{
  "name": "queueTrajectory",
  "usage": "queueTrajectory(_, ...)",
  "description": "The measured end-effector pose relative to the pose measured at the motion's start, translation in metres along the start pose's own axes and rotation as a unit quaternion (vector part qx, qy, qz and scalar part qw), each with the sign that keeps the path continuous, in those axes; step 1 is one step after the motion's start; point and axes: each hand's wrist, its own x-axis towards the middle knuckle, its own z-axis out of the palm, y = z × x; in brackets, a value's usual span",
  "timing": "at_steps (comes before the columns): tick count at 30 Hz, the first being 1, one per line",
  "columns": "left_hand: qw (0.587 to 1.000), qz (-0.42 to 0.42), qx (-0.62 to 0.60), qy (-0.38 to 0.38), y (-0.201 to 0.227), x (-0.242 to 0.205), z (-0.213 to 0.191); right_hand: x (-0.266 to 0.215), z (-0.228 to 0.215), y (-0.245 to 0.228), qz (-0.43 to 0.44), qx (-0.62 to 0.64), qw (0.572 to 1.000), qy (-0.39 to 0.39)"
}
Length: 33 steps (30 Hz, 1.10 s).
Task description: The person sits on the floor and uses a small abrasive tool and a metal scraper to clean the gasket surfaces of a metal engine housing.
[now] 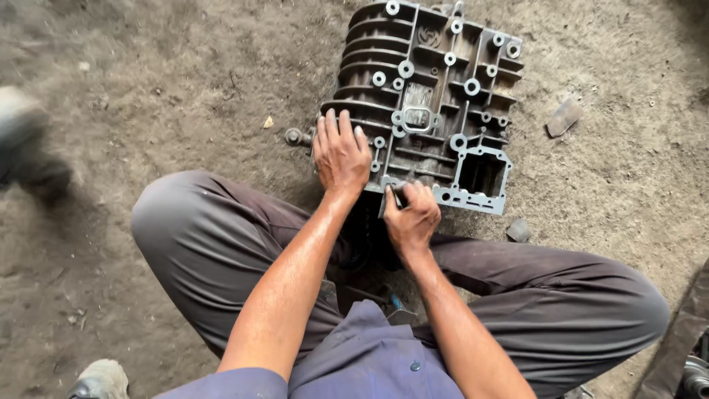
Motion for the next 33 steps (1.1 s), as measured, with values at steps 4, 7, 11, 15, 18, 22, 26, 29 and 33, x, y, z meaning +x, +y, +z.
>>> queueTrajectory(4,1.0,0.001,0.002,-0.001,0.0,0.001,0.0,0.012,0.005,0.0,0.054,-0.01,0.998,-0.034)
queueTrajectory(7,1.0,-0.001,0.004,-0.004,0.0,-0.002,-0.001,0.017,0.01,0.001,0.042,-0.013,0.999,-0.026)
queueTrajectory(11,1.0,0.0,0.005,-0.011,0.0,0.003,0.0,0.005,0.004,-0.001,0.053,0.006,0.998,-0.038)
queueTrajectory(15,1.0,0.008,0.005,0.013,0.0,0.001,0.003,0.02,0.015,0.006,0.015,-0.014,1.0,0.008)
queueTrajectory(18,1.0,-0.003,-0.006,-0.005,0.001,0.0,-0.001,0.01,0.011,0.001,0.02,-0.006,1.0,0.005)
queueTrajectory(22,1.0,-0.003,0.006,-0.016,0.0,0.005,0.001,-0.006,0.008,-0.001,0.036,0.017,0.999,-0.013)
queueTrajectory(26,1.0,0.003,0.016,-0.009,-0.003,0.001,0.005,0.008,0.019,0.008,0.052,0.006,0.998,-0.018)
queueTrajectory(29,1.0,-0.004,0.001,-0.009,0.0,-0.003,0.002,-0.008,0.012,0.002,0.045,0.003,0.999,0.007)
queueTrajectory(33,1.0,0.008,0.022,-0.005,-0.002,0.004,0.004,0.005,0.016,0.007,0.08,-0.006,0.996,-0.026)
